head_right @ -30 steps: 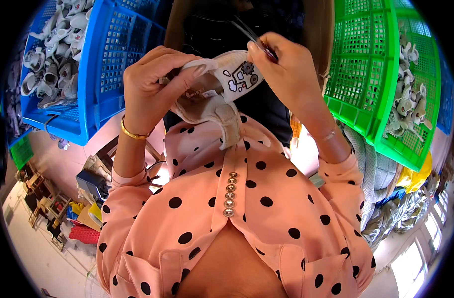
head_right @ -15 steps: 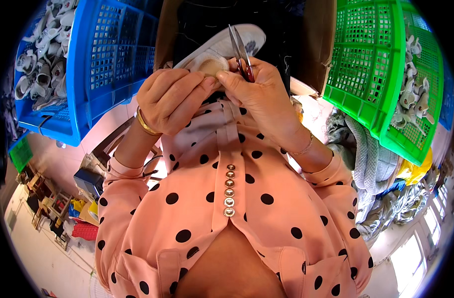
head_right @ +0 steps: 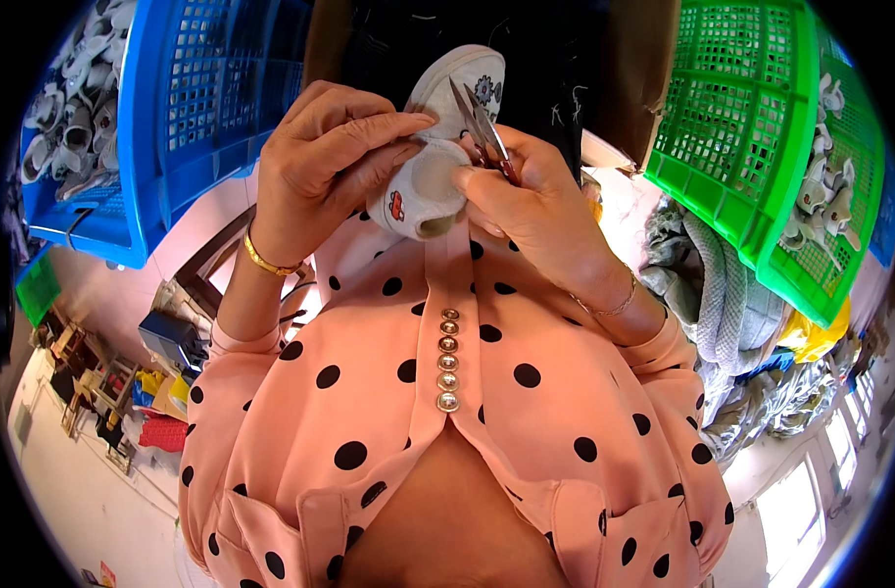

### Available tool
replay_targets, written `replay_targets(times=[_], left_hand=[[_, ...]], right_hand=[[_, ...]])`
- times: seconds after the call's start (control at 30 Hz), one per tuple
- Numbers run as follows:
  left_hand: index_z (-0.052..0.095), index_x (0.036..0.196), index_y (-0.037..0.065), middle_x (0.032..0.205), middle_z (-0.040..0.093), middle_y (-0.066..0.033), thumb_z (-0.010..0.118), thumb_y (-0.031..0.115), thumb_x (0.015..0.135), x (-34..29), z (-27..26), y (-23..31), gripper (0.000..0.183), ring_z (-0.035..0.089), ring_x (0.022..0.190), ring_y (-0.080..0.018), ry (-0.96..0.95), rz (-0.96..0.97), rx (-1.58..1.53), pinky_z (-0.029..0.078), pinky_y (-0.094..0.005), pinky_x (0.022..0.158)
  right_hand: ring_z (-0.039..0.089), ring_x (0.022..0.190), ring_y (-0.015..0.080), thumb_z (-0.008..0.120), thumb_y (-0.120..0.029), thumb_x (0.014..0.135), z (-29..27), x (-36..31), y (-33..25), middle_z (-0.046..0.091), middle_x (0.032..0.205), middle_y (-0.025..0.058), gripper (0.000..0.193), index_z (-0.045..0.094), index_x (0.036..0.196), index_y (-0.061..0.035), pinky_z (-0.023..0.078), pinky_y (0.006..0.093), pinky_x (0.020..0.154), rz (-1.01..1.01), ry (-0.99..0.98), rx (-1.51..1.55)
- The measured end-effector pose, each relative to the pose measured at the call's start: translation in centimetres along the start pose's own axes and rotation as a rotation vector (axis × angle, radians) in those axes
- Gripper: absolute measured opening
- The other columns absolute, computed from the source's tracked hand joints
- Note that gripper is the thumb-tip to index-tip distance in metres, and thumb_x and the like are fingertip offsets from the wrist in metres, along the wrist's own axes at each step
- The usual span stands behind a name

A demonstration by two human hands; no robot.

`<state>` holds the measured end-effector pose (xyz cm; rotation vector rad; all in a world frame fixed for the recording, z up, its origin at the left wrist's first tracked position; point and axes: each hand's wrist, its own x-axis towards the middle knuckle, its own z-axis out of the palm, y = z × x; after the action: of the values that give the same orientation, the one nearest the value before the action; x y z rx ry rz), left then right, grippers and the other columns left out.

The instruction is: The person uses a pair of scissors to trim loose threads and excess fabric from the edges of small white shoes. They handle the shoes one at a time, picking them from a blue crate, performing the trimming, and placing the finished items into a green crate.

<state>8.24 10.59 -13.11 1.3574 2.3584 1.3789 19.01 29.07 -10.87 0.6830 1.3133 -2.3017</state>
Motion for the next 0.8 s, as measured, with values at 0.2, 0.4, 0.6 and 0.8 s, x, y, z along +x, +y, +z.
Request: replay_targets(times=[0.2,0.4,0.6,0.8], left_hand=[[0.072,0.093,0.006,0.086,0.065,-0.0056,0.077,0.004,0.065,-1.6,0.5,-0.9,0.029,0.06,0.079,-0.0215,0.001,0.125,0.028,0.05,-0.0301,0.063],[0.064,0.089,0.003,0.087,0.062,-0.0082,0.072,0.0,0.073,-3.3,3.4,-1.2,0.018,0.058,0.078,-0.0249,0.067,-0.038,0.035,0.048,-0.0301,0.065],[0.06,0.087,0.003,0.086,0.059,-0.0083,0.069,0.004,0.079,-3.4,5.2,-0.1,0.012,0.057,0.078,-0.0263,0.152,-0.213,-0.032,0.048,-0.033,0.064],[0.057,0.088,0.002,0.087,0.057,-0.0101,0.067,0.002,0.08,-3.3,5.2,0.3,0.012,0.058,0.077,-0.0282,0.129,-0.27,-0.039,0.049,-0.0346,0.064]], right_hand=[[0.031,0.054,0.0014,0.049,-0.002,0.089,0.8,0.2,2.0,0.04,0.068,-0.0063,0.007,0.052,0.096,-0.0016,0.024,0.0187,0.047,0.074,0.03,0.088],[0.032,0.055,0.0013,0.051,-0.005,0.089,-0.4,1.0,3.3,0.041,0.068,-0.006,0.008,0.053,0.096,-0.0014,0.027,0.0183,0.048,0.074,0.049,-0.018],[0.044,0.06,0.0038,0.055,-0.013,0.09,-2.3,1.3,1.9,0.05,0.071,-0.0015,0.017,0.057,0.097,0.0013,0.038,0.0193,0.051,0.076,0.035,-0.342],[0.058,0.051,0.0247,0.056,-0.047,0.092,-4.3,2.4,-0.9,0.054,0.056,0.012,0.045,0.058,0.084,-0.0025,0.044,0.0318,0.05,-0.537,-0.011,-1.298]])
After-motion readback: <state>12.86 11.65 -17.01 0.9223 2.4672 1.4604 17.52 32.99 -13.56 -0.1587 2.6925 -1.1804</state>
